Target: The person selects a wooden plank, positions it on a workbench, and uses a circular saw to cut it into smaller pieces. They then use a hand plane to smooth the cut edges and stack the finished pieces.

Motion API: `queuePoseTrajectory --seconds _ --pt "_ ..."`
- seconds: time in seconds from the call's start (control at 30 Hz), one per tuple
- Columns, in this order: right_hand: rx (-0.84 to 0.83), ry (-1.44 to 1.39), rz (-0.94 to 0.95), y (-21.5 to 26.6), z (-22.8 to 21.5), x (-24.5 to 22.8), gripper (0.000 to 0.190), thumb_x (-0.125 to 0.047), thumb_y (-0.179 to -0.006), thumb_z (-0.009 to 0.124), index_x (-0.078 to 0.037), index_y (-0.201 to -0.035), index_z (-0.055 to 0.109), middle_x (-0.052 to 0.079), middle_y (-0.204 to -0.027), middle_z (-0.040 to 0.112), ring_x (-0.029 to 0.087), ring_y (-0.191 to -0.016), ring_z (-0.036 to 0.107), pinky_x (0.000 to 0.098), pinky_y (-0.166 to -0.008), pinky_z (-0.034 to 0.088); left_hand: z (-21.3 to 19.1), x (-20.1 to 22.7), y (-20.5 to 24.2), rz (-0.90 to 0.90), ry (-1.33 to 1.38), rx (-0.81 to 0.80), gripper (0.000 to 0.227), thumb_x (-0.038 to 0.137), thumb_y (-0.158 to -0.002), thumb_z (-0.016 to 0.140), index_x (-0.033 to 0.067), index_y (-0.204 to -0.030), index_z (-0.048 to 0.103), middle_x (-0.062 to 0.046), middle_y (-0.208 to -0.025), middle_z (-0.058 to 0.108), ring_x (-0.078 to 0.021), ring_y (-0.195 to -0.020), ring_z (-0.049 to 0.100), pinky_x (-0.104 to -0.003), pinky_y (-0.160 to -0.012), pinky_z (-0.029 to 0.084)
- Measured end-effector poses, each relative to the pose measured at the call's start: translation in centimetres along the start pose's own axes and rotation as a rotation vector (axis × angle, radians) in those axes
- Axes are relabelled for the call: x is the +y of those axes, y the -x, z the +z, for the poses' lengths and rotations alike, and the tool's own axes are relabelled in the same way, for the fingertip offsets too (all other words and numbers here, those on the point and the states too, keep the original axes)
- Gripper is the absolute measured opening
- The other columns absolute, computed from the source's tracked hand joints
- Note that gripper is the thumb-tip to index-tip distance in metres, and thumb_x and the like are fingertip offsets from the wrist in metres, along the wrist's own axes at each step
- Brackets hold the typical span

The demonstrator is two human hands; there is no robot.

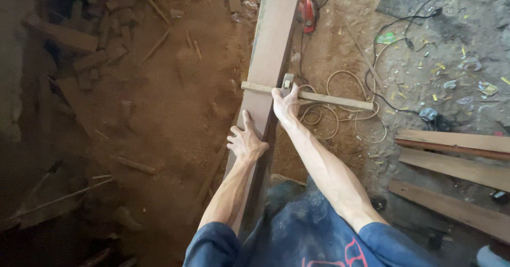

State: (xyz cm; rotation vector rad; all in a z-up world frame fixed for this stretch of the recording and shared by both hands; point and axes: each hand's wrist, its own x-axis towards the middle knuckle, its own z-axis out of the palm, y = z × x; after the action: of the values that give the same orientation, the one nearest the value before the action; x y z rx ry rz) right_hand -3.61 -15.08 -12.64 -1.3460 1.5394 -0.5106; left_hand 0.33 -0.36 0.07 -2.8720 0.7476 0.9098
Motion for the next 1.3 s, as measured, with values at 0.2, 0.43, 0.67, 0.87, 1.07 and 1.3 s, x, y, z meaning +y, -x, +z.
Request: queuePoseTrajectory --seconds 0.2,0.43,0.67,0.87,1.07,1.3 --pt "0.063 -0.128 -0.228 -1.6 -0.4 0.1 0.079 -0.041 -0.082 0.075 -0.003 -0.143 0.043 0.025 -0.129 0.063 0.038 -0.117 0.063 0.0467 -0.1 0.049 -0.3 1.5 0.8 0.009 0.028 -0.032 0.136 0.039 -0.065 0.091 0.0335 -0.164 -0.001 -0.028 -0.143 0.036 -0.0523 -0.125 0.046 -0.063 -0.101 0.042" --pt "0.042 -0.014 -0.132 -1.5 -3.2 -0.7 0.084 -0.046 -0.079 0.077 -0.008 -0.145 0.042 0.022 -0.126 0.066 0.037 -0.114 0.067 0.0454 -0.099 0.051 0.5 3.3 1.5 0.035 0.049 -0.063 0.138 0.036 -0.063 0.092 0.0299 -0.164 -0.002 -0.028 -0.142 0.036 -0.0519 -0.123 0.046 -0.063 -0.1 0.042" --pt "0.057 -0.02 -0.159 4.4 -3.4 -0.3 0.089 -0.039 -0.081 0.084 -0.001 -0.147 0.037 0.028 -0.131 0.06 0.039 -0.116 0.066 0.0465 -0.098 0.053 1.1 2.3 1.5 0.116 0.056 0.001 0.136 0.048 -0.061 0.091 0.0254 -0.162 0.002 -0.027 -0.135 0.041 -0.0476 -0.121 0.045 -0.062 -0.097 0.043" --pt "0.181 0.037 -0.364 -2.0 -3.0 -3.4 0.081 -0.032 -0.084 0.091 -0.001 -0.138 0.039 0.021 -0.115 0.068 0.034 -0.104 0.07 0.0482 -0.092 0.054 3.2 1.4 1.2 0.153 0.019 0.067 0.133 0.058 -0.061 0.085 0.0232 -0.164 0.008 -0.024 -0.133 0.042 -0.0436 -0.116 0.046 -0.059 -0.098 0.041" --pt "0.14 0.009 -0.366 -7.9 -2.8 -4.2 0.066 -0.029 -0.081 0.094 -0.005 -0.122 0.049 0.014 -0.109 0.073 0.03 -0.1 0.074 0.0439 -0.091 0.057 4.4 0.1 -3.3 0.349 0.314 0.339 0.097 0.063 -0.087 0.073 0.0144 -0.159 0.03 -0.028 -0.131 0.05 -0.0444 -0.118 0.051 -0.059 -0.098 0.042" --pt "0.208 0.069 -0.326 -7.3 -2.9 -3.1 0.072 -0.028 -0.079 0.094 -0.003 -0.129 0.048 0.018 -0.115 0.07 0.034 -0.106 0.071 0.0448 -0.095 0.055 4.2 4.7 -10.0 0.394 0.401 0.508 0.065 0.046 -0.099 0.059 -0.0003 -0.144 0.048 -0.02 -0.122 0.061 -0.0389 -0.11 0.059 -0.047 -0.095 0.05"
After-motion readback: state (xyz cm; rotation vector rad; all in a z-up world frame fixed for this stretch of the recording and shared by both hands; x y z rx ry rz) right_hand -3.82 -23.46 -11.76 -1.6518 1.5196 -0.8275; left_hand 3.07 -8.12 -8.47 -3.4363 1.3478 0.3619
